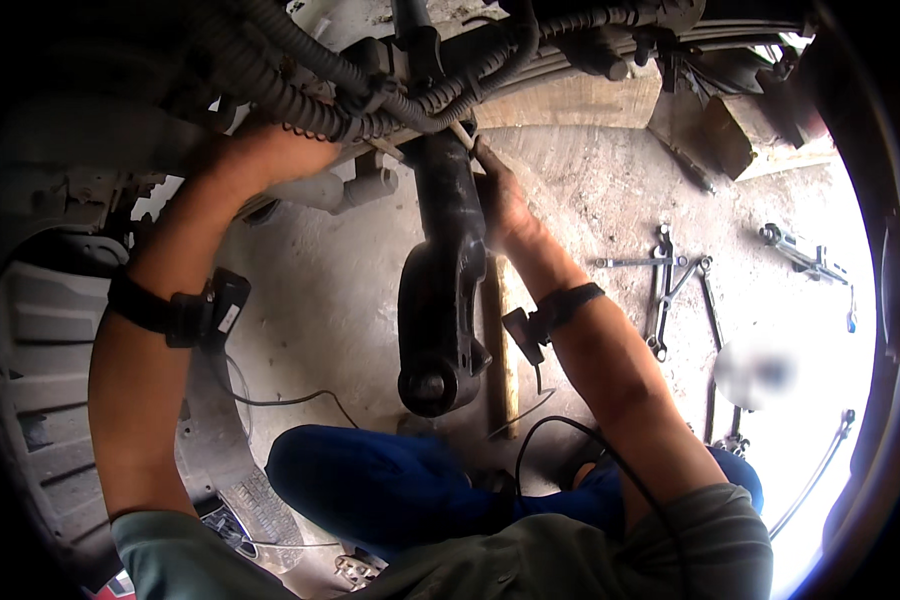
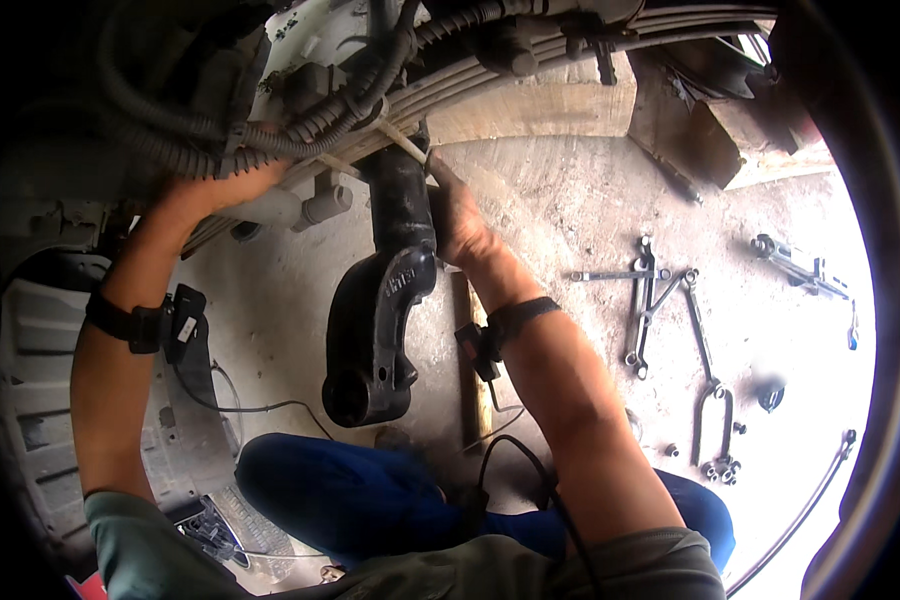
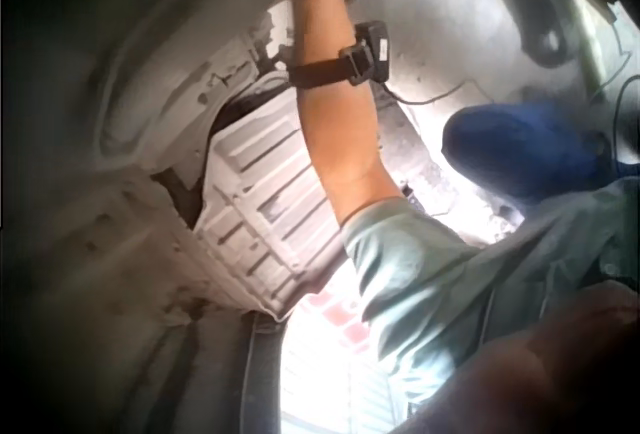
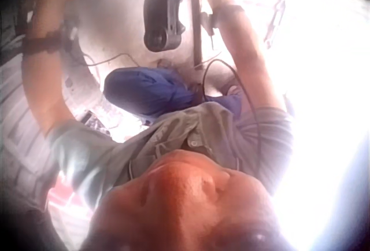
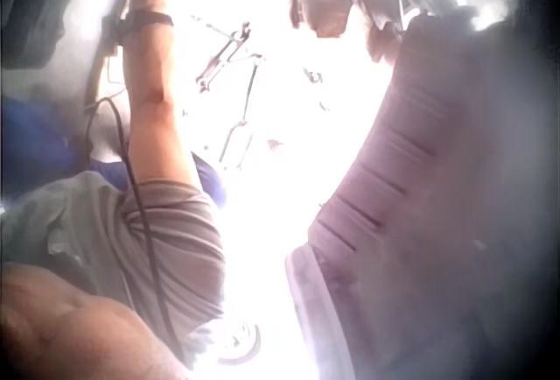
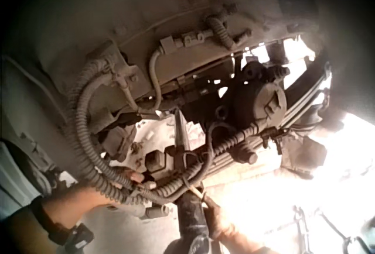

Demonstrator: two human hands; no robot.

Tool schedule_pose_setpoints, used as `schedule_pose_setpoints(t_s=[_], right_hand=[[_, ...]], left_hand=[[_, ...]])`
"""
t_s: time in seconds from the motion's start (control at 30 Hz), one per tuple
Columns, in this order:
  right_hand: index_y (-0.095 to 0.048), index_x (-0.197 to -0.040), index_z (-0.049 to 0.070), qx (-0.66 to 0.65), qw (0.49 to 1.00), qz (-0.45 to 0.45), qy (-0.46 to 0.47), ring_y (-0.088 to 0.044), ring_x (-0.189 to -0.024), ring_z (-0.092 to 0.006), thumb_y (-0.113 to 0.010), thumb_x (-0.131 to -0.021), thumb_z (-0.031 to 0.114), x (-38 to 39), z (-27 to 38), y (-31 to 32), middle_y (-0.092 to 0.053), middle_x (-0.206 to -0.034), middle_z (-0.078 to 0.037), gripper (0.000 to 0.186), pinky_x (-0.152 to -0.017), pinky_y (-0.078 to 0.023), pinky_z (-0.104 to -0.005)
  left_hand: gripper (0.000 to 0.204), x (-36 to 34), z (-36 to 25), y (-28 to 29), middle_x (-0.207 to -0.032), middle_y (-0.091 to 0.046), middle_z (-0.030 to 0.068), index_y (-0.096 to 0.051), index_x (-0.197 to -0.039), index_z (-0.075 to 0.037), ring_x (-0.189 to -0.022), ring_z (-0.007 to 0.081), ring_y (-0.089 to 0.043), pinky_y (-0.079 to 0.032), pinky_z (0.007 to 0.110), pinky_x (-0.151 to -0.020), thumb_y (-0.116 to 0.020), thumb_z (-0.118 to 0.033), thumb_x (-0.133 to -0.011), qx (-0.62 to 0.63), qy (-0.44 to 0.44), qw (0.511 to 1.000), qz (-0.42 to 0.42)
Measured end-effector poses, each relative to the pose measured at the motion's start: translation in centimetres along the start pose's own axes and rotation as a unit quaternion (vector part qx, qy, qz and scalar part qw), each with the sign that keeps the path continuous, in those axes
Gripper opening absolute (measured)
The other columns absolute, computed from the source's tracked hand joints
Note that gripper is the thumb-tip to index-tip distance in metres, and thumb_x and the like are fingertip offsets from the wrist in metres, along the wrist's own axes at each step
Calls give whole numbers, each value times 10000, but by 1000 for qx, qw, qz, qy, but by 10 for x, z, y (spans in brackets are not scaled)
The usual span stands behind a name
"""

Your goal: The person works on the underside of a vehicle, handling a large black metal suspension or steering component by hand and striking it with a hammer while it is held in place.

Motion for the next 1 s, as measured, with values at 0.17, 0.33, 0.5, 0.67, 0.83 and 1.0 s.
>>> schedule_pose_setpoints(t_s=[0.17, 0.33, 0.5, 0.67, 0.83, 1.0], right_hand=[[-521, -1264, -77, 8, 999, -40, 17, -664, -952, -272, -462, -987, 567, 1, 7, 3, -664, -1081, -173, 703, -888, -551, -390], [-522, -1254, -105, 35, 999, -35, 13, -647, -1001, -287, -480, -972, 577, -3, 1, 15, -651, -1120, -197, 739, -934, -525, -393], [-519, -1265, -105, 92, 994, -65, 12, -631, -1032, -292, -472, -966, 586, -4, 8, 31, -641, -1136, -199, 754, -943, -512, -395], [-484, -1340, -69, 148, 984, -94, 15, -621, -1070, -250, -327, -1012, 535, 3, 12, 24, -633, -1191, -156, 705, -975, -481, -363], [-461, -1388, -50, 165, 981, -103, 24, -604, -1111, -236, -274, -1031, 522, 10, 13, 10, -627, -1237, -140, 700, -1008, -454, -352], [-470, -1365, -62, 114, 990, -82, 1, -598, -1136, -295, -302, -1013, 565, 1, 2, 22, -615, -1251, -184, 739, -1029, -447, -411]], left_hand=[[223, 3, -6, 9, -1014, -673, 102, -653, -1018, -88, -967, 271, -657, -545, 376, -821, -667, -242, -857, -10, -52, 998, -42], [274, 4, 8, 10, -1073, -659, 124, -639, -1112, -77, -1022, 287, -642, -525, 403, -900, -673, -220, -880, -99, -112, 989, 1], [262, -9, 21, -24, -975, -688, 180, -676, -1026, -22, -951, 354, -661, -519, 452, -874, -588, -258, -953, 59, 29, 993, 101], [427, -11, 24, -38, -1072, -644, 179, -660, -1031, 20, -1125, 337, -583, -473, 443, -969, -555, -390, -979, 62, 82, 990, 98], [445, -13, 25, -35, -1048, -665, 147, -691, -1003, -16, -1086, 313, -595, -498, 426, -937, -524, -428, -986, 10, 24, 999, 36], [519, -8, 16, -19, -932, -691, 191, -700, -950, 17, -905, 352, -668, -527, 463, -836, -456, -437, -1019, 25, 148, 965, 217]])
Point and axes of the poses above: each hand's wrist, its own x-axis away from the middle knuckle, its own y-axis out of the back of the hand, z = x × y, the point moved 4 cm from there along -x, towards the middle knuckle
